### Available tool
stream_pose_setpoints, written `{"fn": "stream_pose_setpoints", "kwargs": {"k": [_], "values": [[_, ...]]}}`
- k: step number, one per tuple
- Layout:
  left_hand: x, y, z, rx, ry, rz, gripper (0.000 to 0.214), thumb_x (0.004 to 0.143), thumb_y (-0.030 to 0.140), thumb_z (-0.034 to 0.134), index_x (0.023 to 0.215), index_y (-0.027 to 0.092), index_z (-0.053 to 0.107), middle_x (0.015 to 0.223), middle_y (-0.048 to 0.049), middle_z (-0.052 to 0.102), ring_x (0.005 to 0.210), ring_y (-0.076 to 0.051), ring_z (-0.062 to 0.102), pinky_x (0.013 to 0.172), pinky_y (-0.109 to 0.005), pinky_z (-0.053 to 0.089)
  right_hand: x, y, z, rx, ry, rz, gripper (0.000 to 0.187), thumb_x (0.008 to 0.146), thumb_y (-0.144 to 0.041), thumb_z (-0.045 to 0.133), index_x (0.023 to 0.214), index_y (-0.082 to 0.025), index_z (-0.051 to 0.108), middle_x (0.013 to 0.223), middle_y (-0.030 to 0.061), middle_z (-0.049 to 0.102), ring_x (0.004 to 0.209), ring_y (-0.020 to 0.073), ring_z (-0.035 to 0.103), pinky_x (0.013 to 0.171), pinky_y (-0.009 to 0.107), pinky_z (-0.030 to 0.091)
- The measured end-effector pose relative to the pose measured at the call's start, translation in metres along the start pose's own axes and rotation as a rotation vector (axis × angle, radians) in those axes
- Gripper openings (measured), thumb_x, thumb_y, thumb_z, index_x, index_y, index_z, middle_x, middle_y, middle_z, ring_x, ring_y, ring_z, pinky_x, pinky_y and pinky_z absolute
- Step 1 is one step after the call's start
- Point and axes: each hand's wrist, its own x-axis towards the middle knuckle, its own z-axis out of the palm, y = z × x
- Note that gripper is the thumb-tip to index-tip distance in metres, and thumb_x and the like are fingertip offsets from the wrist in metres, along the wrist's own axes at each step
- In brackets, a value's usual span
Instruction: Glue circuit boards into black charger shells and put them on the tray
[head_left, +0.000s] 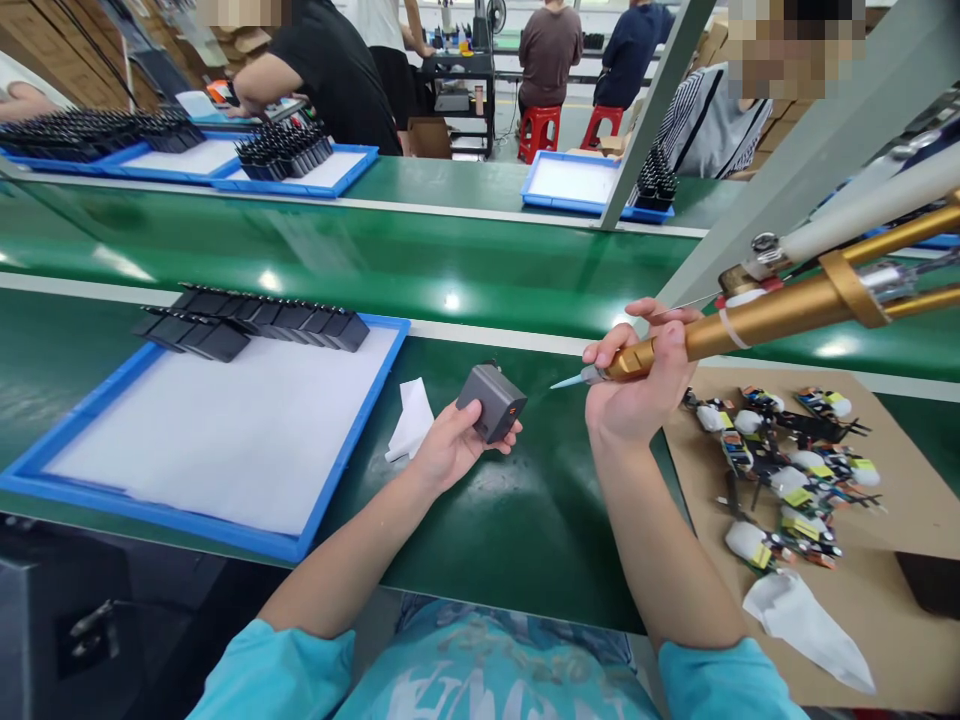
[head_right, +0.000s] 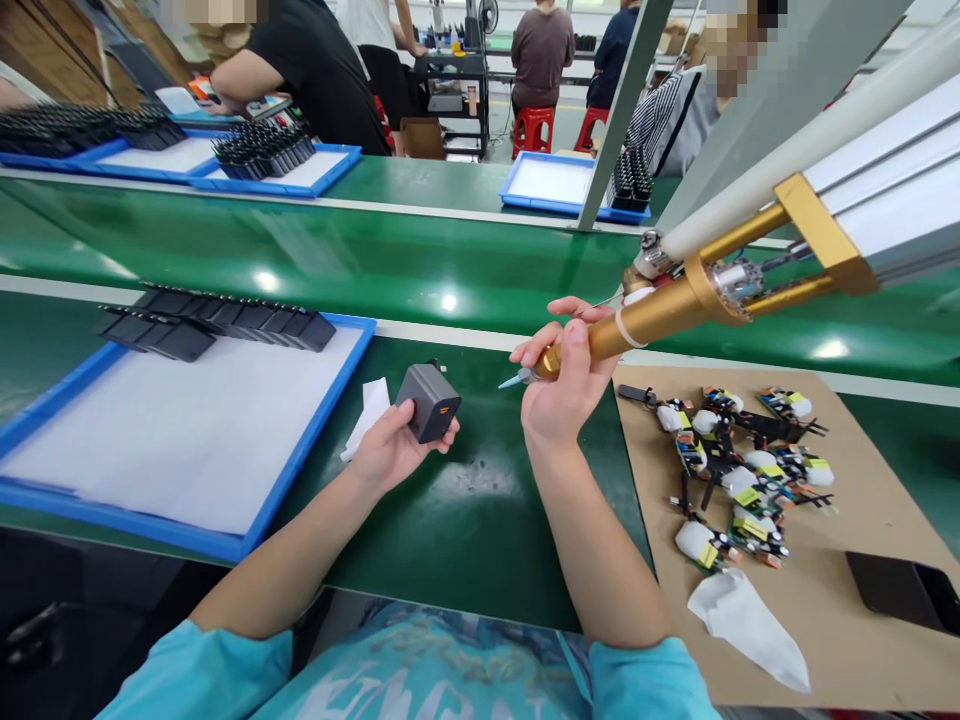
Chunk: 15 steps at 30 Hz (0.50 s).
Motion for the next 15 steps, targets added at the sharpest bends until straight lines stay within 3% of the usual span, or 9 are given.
{"fn": "stream_pose_setpoints", "kwargs": {"k": [5,8,11,15], "values": [[0.007,-0.003,-0.01,0.724,0.262,0.173,0.047,0.075,0.044,0.067,0.115,0.022,0.055,0.103,-0.005,0.063,0.081,-0.018,0.061,0.065,-0.029,0.052,-0.002,-0.002,0.004,0.034,0.002,0.005,0.016,0.082,-0.034,0.051,0.096,-0.03,0.045,0.088,-0.0042,0.054,0.041,0.0027,0.046,0.04,0.022,0.043],[0.01,-0.006,-0.015,1.06,0.296,0.244,0.045,0.077,0.042,0.066,0.117,0.024,0.056,0.102,-0.0043,0.064,0.078,-0.017,0.059,0.064,-0.029,0.049,-0.006,-0.004,0.007,0.033,-0.03,0.029,0.025,0.082,-0.035,0.051,0.104,-0.031,0.041,0.088,-0.0047,0.054,0.041,0.0023,0.045,0.04,0.022,0.044],[0.009,-0.006,-0.014,1.223,0.263,0.339,0.042,0.077,0.037,0.067,0.116,0.026,0.059,0.095,-0.0032,0.063,0.078,-0.017,0.057,0.066,-0.029,0.047,-0.011,-0.006,0.009,0.046,-0.089,0.07,0.024,0.082,-0.039,0.051,0.103,-0.03,0.042,0.09,-0.0047,0.053,0.042,0.0014,0.044,0.039,0.021,0.043],[0.005,-0.004,-0.007,1.249,0.246,0.438,0.038,0.077,0.031,0.067,0.114,0.026,0.06,0.088,-0.0012,0.061,0.074,-0.015,0.054,0.064,-0.027,0.044,-0.017,-0.008,0.011,0.112,-0.158,0.111,0.024,0.081,-0.041,0.052,0.1,-0.028,0.044,0.092,-0.0038,0.052,0.043,0.001,0.045,0.038,0.02,0.041]]}}
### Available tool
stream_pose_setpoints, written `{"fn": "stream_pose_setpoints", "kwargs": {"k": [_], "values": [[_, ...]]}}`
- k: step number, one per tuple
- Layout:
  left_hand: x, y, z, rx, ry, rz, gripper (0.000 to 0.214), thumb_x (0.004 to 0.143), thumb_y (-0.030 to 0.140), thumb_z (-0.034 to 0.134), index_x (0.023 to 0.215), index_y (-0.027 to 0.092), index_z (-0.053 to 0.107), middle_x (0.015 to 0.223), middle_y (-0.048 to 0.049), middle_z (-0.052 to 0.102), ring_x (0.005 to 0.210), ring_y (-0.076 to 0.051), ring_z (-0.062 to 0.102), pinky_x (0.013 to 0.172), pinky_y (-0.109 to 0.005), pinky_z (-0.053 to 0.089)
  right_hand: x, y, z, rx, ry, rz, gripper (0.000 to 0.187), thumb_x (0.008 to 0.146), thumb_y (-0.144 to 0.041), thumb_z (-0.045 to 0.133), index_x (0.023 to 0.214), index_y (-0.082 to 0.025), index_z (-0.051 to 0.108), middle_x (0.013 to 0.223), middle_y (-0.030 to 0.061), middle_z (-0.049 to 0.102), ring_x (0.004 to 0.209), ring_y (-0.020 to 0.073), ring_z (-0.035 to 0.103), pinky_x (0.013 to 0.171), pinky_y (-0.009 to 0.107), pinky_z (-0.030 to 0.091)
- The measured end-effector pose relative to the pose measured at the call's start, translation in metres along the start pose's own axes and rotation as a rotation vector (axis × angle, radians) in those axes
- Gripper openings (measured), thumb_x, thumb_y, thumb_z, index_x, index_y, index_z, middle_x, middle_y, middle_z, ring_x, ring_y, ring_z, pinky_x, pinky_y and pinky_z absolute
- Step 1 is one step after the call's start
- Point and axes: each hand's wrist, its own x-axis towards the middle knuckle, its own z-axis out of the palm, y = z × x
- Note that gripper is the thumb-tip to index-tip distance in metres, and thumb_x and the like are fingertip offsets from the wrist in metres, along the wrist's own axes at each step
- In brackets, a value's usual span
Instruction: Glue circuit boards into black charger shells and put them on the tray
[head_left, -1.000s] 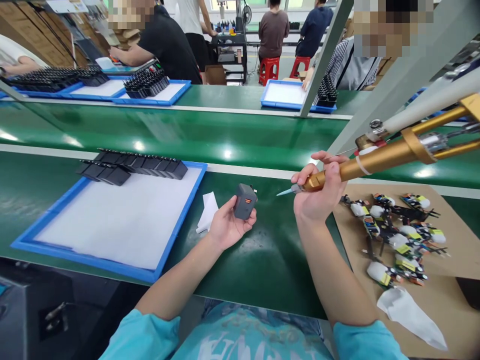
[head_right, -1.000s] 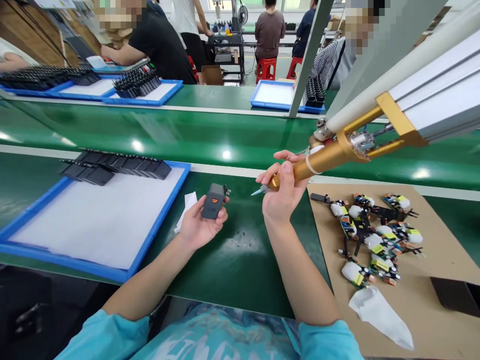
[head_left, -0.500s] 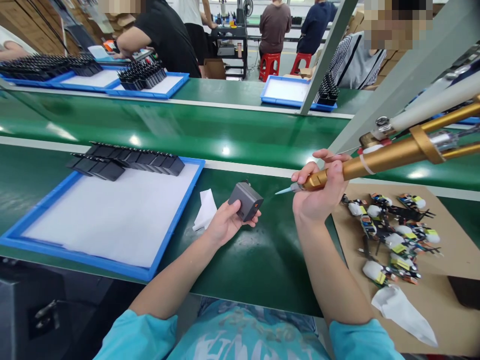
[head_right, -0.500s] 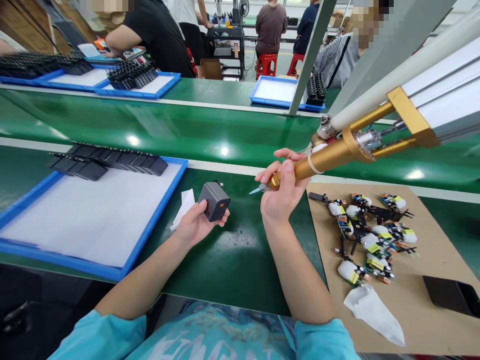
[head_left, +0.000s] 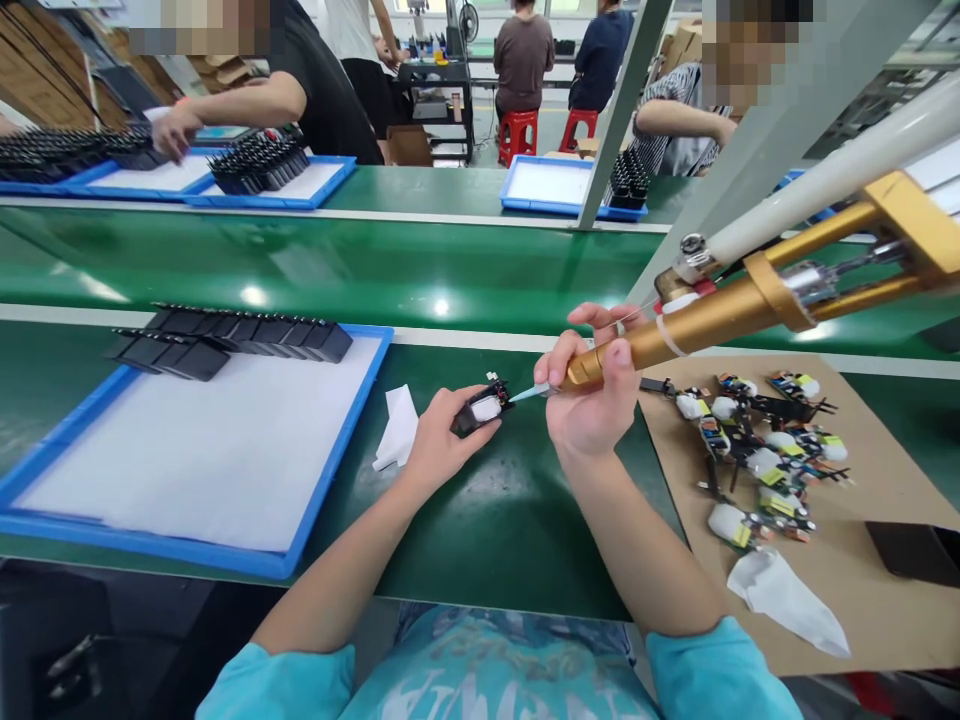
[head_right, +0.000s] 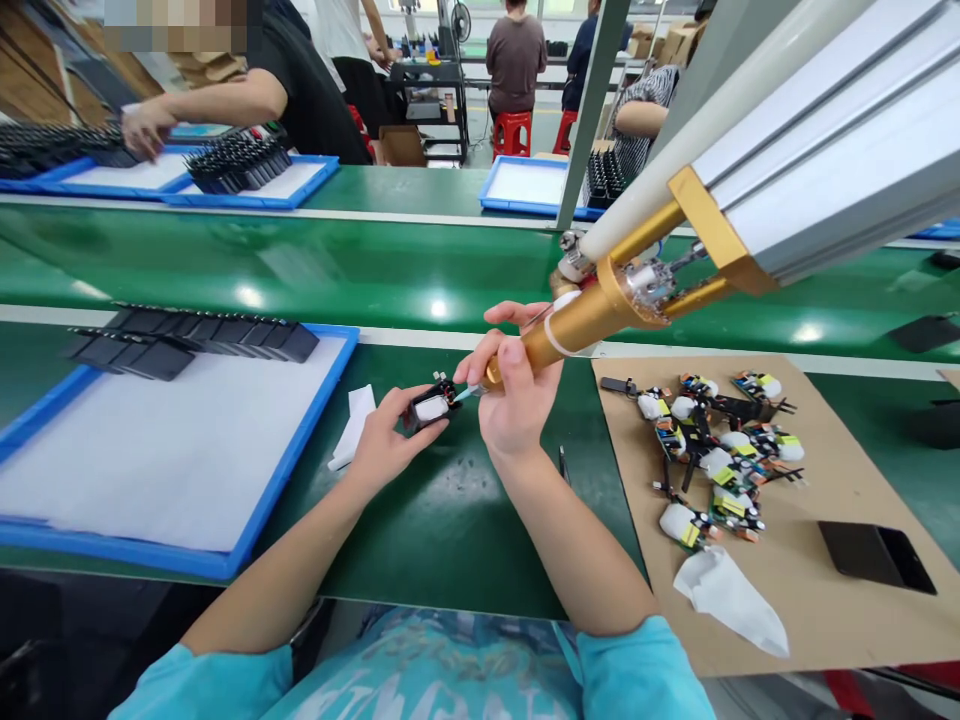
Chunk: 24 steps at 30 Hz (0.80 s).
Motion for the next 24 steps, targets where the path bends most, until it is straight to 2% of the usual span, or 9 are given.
{"fn": "stream_pose_setpoints", "kwargs": {"k": [6,14,24], "values": [[-0.002,0.009,-0.006,-0.039,0.039,0.054,0.038,0.076,0.03,0.068,0.113,0.026,0.06,0.091,-0.0016,0.061,0.076,-0.015,0.053,0.066,-0.027,0.043,-0.004,-0.002,0.003,0.034,-0.025,0.026,0.03,0.079,-0.045,0.055,0.1,-0.028,0.043,0.093,-0.0036,0.052,0.046,0.0021,0.047,0.036,0.02,0.042],[-0.003,0.012,-0.01,-0.03,0.046,0.063,0.037,0.075,0.032,0.068,0.111,0.026,0.061,0.096,-0.0033,0.065,0.083,-0.02,0.055,0.073,-0.031,0.043,-0.004,-0.004,0.002,0.038,-0.01,0.011,0.022,0.081,-0.041,0.053,0.087,-0.026,0.04,0.091,-0.0041,0.05,0.045,0.0021,0.046,0.036,0.02,0.041],[-0.003,0.01,-0.008,-0.038,0.023,0.039,0.039,0.077,0.033,0.067,0.114,0.025,0.059,0.091,-0.0021,0.061,0.077,-0.017,0.052,0.068,-0.028,0.041,-0.004,-0.003,0.003,0.075,-0.051,0.006,0.03,0.08,-0.048,0.051,0.099,-0.027,0.044,0.092,-0.0027,0.05,0.046,0.0036,0.047,0.035,0.022,0.04]]}}
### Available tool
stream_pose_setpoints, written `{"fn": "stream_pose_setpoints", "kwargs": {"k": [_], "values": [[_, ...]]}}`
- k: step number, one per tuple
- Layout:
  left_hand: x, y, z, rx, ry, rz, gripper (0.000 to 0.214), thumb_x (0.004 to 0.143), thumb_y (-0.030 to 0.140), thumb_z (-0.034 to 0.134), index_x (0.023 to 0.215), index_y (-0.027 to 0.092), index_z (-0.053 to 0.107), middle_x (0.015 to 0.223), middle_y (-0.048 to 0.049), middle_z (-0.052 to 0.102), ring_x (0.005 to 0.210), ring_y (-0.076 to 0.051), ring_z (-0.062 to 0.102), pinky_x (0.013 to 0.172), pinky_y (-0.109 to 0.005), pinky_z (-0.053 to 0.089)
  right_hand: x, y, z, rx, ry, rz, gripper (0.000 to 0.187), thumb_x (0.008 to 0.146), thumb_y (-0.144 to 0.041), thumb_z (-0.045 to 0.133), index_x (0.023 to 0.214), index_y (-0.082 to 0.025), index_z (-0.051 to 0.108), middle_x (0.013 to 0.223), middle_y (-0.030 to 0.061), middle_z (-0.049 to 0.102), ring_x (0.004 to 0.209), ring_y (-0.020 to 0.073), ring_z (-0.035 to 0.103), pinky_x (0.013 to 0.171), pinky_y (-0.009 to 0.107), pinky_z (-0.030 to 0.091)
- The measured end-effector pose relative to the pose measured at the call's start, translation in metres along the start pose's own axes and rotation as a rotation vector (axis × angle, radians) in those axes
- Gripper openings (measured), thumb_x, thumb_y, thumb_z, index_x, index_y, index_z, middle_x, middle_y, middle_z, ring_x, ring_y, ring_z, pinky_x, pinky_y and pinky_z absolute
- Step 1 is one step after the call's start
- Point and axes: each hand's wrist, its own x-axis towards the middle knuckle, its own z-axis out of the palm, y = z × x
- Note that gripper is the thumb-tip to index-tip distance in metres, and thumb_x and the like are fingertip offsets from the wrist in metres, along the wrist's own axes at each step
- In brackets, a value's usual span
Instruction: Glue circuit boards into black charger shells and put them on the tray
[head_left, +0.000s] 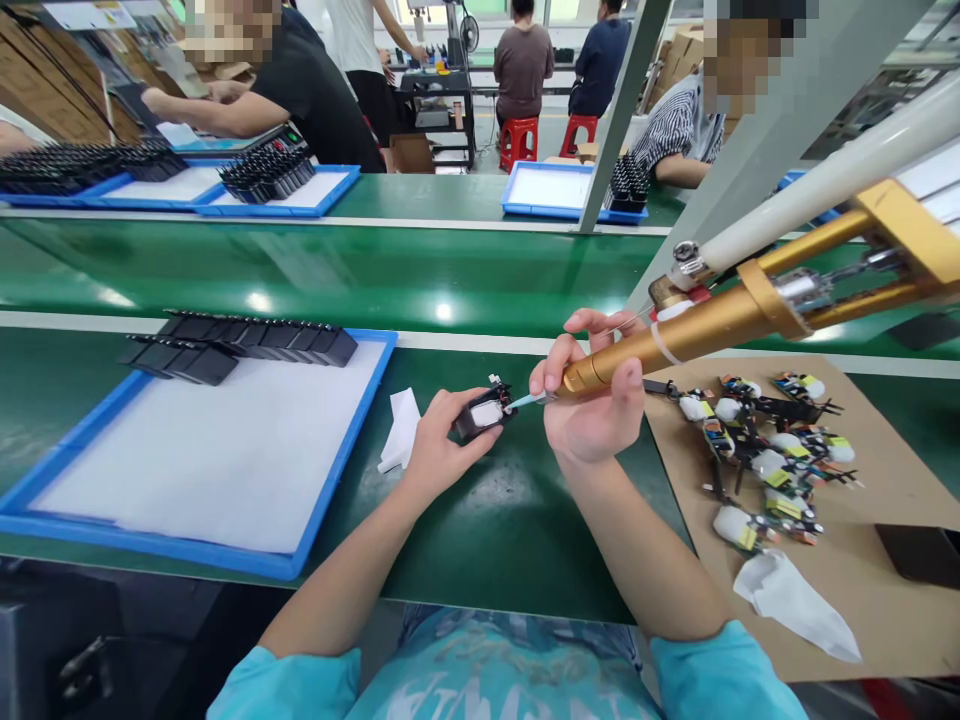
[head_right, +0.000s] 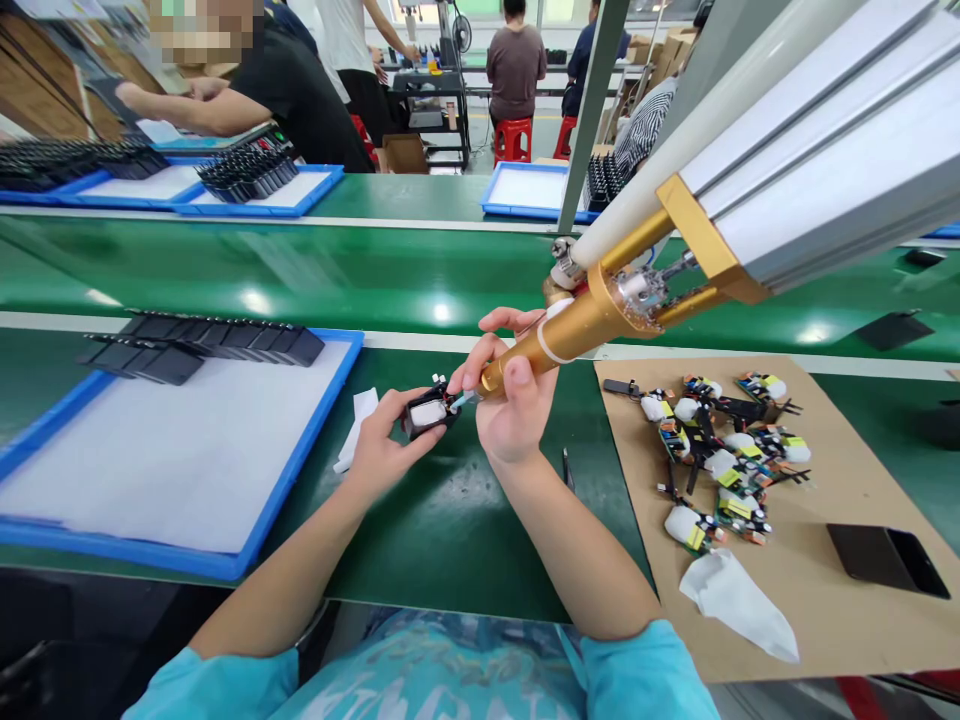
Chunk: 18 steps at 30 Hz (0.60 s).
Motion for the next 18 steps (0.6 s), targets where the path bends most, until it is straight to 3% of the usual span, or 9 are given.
{"fn": "stream_pose_setpoints", "kwargs": {"k": [9,18], "values": [[-0.004,-0.001,0.015,-0.032,0.0,-0.041,0.039,0.076,0.028,0.065,0.113,0.022,0.057,0.09,-0.003,0.061,0.072,-0.015,0.052,0.068,-0.028,0.043,-0.003,-0.003,0.005,0.033,0.009,0.023,0.038,0.078,-0.058,0.046,0.102,-0.03,0.044,0.09,-0.0025,0.05,0.045,0.0044,0.046,0.035,0.023,0.041],[-0.009,0.008,0.025,-0.089,0.036,0.042,0.04,0.074,0.032,0.069,0.113,0.026,0.06,0.09,-0.0024,0.064,0.074,-0.016,0.054,0.07,-0.028,0.044,-0.011,-0.007,0.013,0.06,-0.017,0.047,0.037,0.077,-0.059,0.046,0.1,-0.03,0.045,0.092,-0.002,0.049,0.046,0.0045,0.047,0.036,0.023,0.042]]}}
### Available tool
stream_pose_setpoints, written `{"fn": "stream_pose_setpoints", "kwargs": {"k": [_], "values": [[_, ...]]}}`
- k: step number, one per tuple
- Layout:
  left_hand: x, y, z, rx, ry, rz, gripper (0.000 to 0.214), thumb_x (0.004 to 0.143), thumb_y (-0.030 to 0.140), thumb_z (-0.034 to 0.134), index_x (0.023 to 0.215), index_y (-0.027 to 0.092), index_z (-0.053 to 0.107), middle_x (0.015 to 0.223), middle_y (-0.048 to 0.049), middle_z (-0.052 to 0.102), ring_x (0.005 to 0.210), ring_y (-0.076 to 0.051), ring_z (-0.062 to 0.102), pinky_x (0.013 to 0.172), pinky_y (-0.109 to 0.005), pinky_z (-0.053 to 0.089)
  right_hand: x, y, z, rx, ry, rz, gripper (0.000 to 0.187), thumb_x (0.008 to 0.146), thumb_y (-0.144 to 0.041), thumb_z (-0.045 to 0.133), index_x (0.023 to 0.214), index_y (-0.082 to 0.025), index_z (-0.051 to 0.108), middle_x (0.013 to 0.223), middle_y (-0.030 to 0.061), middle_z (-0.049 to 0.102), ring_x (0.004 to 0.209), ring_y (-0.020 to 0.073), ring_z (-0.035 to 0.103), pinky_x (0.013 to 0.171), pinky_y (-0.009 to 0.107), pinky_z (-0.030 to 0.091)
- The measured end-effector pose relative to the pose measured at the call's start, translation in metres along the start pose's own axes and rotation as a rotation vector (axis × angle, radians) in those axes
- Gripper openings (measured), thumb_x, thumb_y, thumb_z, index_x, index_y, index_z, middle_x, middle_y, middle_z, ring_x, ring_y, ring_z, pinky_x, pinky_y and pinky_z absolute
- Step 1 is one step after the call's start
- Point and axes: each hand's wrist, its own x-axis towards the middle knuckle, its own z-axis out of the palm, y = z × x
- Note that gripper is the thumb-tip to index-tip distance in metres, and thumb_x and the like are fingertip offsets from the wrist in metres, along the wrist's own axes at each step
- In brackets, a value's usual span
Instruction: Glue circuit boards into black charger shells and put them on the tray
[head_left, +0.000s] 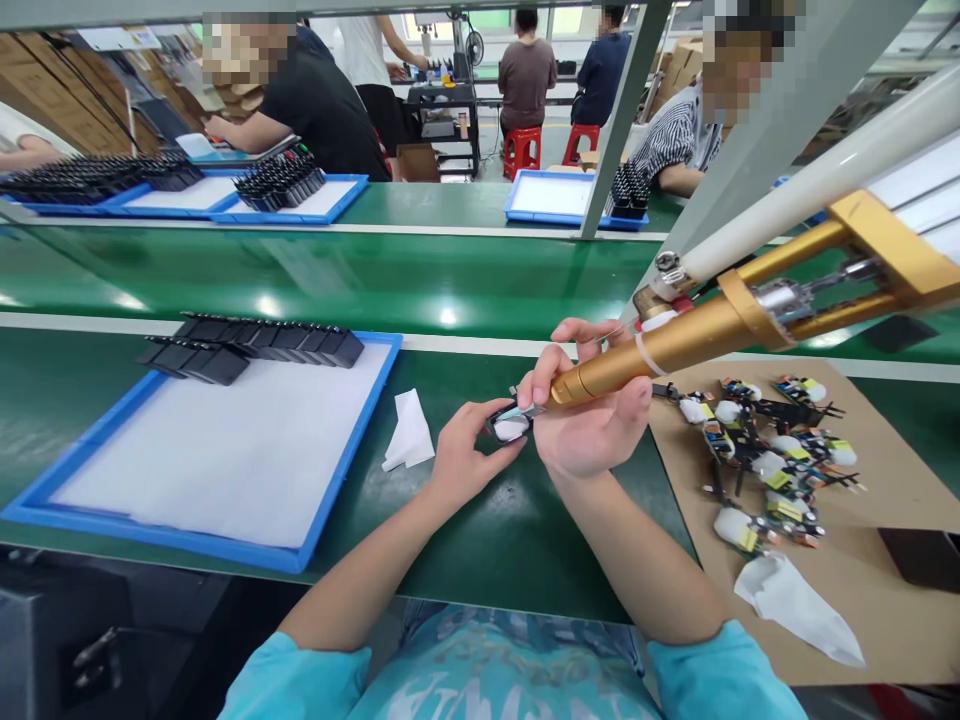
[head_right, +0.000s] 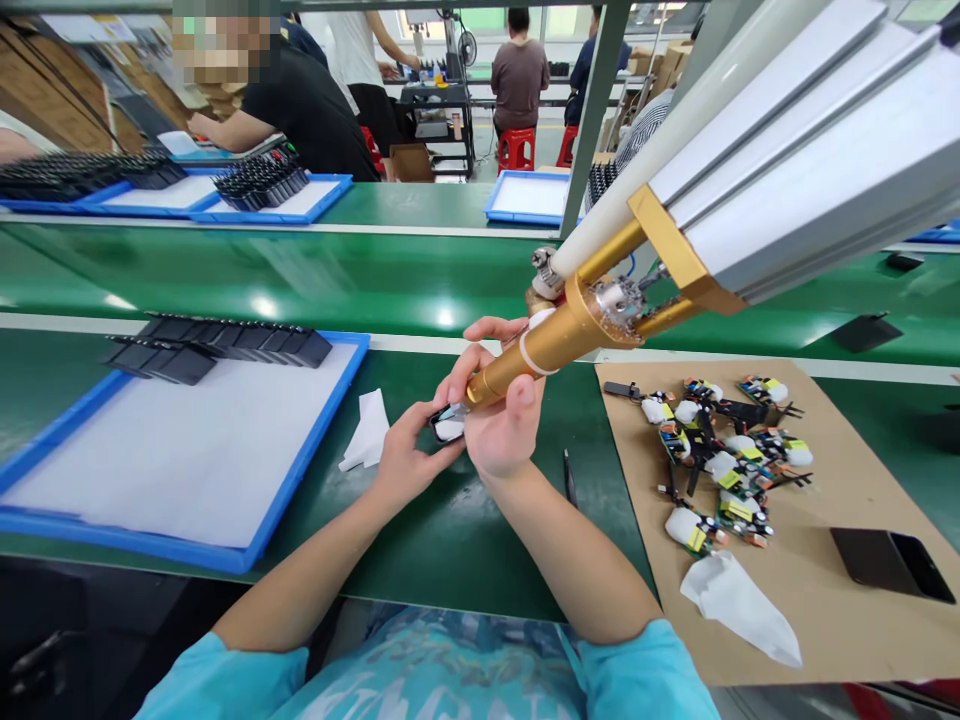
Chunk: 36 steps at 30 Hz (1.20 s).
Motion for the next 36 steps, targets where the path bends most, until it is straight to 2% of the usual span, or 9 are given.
{"fn": "stream_pose_setpoints", "kwargs": {"k": [5,11,17,20,23,28,33,36], "values": [[-0.001,-0.002,0.0,-0.026,0.005,0.018,0.039,0.075,0.03,0.068,0.113,0.025,0.06,0.096,-0.0037,0.065,0.079,-0.017,0.055,0.073,-0.03,0.045,-0.003,-0.001,0.002,0.023,-0.031,-0.023,0.031,0.081,-0.057,0.043,0.088,-0.026,0.045,0.093,-0.0018,0.049,0.047,0.0047,0.048,0.037,0.023,0.042],[0.002,0.001,-0.003,-0.088,0.015,-0.092,0.04,0.071,0.034,0.072,0.109,0.025,0.063,0.095,-0.0037,0.067,0.077,-0.018,0.057,0.073,-0.03,0.046,0.0,0.001,-0.001,-0.004,-0.012,-0.008,0.04,0.077,-0.062,0.044,0.103,-0.031,0.043,0.091,-0.0018,0.049,0.045,0.005,0.046,0.035,0.023,0.041],[0.005,0.003,-0.009,-0.082,-0.013,-0.131,0.041,0.073,0.034,0.07,0.112,0.025,0.061,0.097,-0.0031,0.067,0.08,-0.019,0.059,0.07,-0.029,0.045,0.004,0.001,-0.004,-0.023,0.021,-0.007,0.042,0.075,-0.063,0.043,0.104,-0.032,0.043,0.092,-0.0019,0.049,0.045,0.0049,0.045,0.036,0.023,0.04],[0.008,0.0,-0.013,-0.044,-0.038,-0.146,0.041,0.075,0.034,0.069,0.113,0.024,0.059,0.099,-0.0027,0.068,0.079,-0.018,0.059,0.072,-0.029,0.045,0.005,0.001,-0.004,-0.009,0.066,0.002,0.046,0.076,-0.067,0.037,0.105,-0.032,0.044,0.091,-0.0015,0.05,0.045,0.0051,0.046,0.035,0.023,0.039],[0.012,-0.009,-0.018,0.002,-0.115,-0.166,0.041,0.075,0.034,0.067,0.114,0.025,0.059,0.102,-0.0021,0.068,0.084,-0.02,0.061,0.077,-0.031,0.045,0.009,-0.001,-0.005,0.039,0.152,0.042,0.05,0.077,-0.07,0.029,0.099,-0.029,0.046,0.09,-0.0012,0.052,0.044,0.0056,0.047,0.036,0.024,0.04],[0.018,-0.03,-0.026,0.091,-0.362,-0.212,0.039,0.075,0.035,0.066,0.113,0.027,0.06,0.098,-0.0015,0.069,0.085,-0.024,0.062,0.079,-0.035,0.046,0.022,-0.001,-0.015,0.107,0.294,0.1,0.046,0.078,-0.067,0.032,0.083,-0.023,0.045,0.084,-0.002,0.055,0.044,0.0074,0.05,0.039,0.026,0.044],[0.024,-0.042,-0.037,-0.069,-0.45,-0.265,0.054,0.071,0.04,0.07,0.121,0.025,0.056,0.12,-0.0065,0.062,0.109,-0.026,0.057,0.096,-0.042,0.042,0.031,0.0,-0.024,0.093,0.355,0.095,0.042,0.077,-0.063,0.038,0.078,-0.022,0.045,0.08,-0.0035,0.057,0.043,0.0066,0.05,0.039,0.025,0.044],[0.028,-0.046,-0.036,-0.185,-0.511,-0.316,0.054,0.077,0.042,0.065,0.126,0.025,0.052,0.131,-0.0077,0.056,0.12,-0.026,0.051,0.103,-0.043,0.038,0.032,0.001,-0.026,0.091,0.344,0.084,0.037,0.079,-0.057,0.038,0.076,-0.021,0.046,0.079,-0.0039,0.057,0.043,0.0068,0.05,0.04,0.026,0.045]]}}
